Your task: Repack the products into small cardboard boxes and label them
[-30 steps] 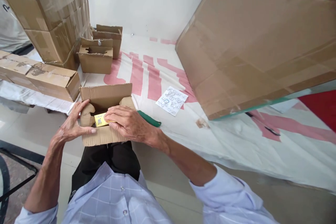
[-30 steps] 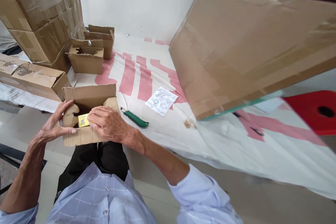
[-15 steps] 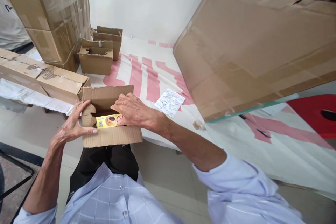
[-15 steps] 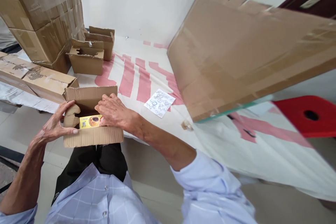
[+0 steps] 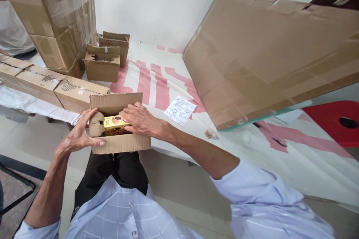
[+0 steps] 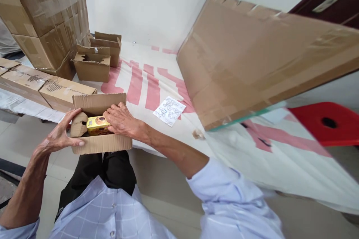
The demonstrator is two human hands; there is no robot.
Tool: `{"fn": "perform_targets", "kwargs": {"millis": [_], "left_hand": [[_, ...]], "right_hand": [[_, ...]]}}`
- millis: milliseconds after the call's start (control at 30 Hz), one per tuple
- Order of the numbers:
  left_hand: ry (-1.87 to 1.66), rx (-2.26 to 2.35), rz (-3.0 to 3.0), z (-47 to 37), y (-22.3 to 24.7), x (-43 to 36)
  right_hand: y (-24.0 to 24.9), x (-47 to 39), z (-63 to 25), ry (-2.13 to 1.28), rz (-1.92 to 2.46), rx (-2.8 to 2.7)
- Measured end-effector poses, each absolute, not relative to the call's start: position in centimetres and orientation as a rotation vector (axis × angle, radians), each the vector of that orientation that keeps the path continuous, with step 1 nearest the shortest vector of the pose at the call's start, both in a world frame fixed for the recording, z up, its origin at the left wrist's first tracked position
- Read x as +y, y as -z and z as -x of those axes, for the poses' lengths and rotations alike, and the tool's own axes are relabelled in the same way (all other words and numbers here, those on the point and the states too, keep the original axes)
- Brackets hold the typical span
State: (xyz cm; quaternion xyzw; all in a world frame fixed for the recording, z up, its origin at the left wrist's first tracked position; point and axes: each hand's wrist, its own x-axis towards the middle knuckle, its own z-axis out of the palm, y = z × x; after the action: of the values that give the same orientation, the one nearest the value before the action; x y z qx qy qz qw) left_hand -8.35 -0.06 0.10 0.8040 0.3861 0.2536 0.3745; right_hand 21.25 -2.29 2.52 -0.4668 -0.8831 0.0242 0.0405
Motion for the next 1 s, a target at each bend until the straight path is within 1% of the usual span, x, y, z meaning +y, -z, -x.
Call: {"fn": "perform_targets", "kwargs": {"millis": [167,333,500,600,700,800,867,1000], "left_hand": [[-0.719,1.020,-1.962,8.1,0.0,0.1],[-0.798,1.006,-1.889,7.1,-0.1,1.4],[-0.797,1.061,-1.984,4.8,-0.1,2.5],[-0.807,1.085,-2.091,4.2,-0.3,2.3],[-0.877,1.079,-2.126,4.5,-1.1,1.5],[-1.147,1.063,-2.088,4.9,-2.7,0.6],[-1.252,0.989,-2.011,4.6,-3.9,0.0],[-1.120,0.765,-1.807,2.9,-5.8,-1.1]], "right_hand": [[-3.9,-2.7,-22.4,-0.306,1.376,-2.381],[-6.6,-3.3,-24.0,-0.586,1.163,-1.955],[-9.0,-3.2,-25.2,-0.608,1.134,-1.738],[-9.9,-3.2,-25.9,-0.729,1.082,-1.605],[-10.1,-3.5,-26.6,-0.853,1.037,-1.505],[-9.8,-3.8,-26.8,-0.910,1.029,-1.471],[-9.4,-3.9,-26.6,-0.950,1.015,-1.470],[-9.1,-4.1,-25.5,-0.966,0.982,-1.479]]}}
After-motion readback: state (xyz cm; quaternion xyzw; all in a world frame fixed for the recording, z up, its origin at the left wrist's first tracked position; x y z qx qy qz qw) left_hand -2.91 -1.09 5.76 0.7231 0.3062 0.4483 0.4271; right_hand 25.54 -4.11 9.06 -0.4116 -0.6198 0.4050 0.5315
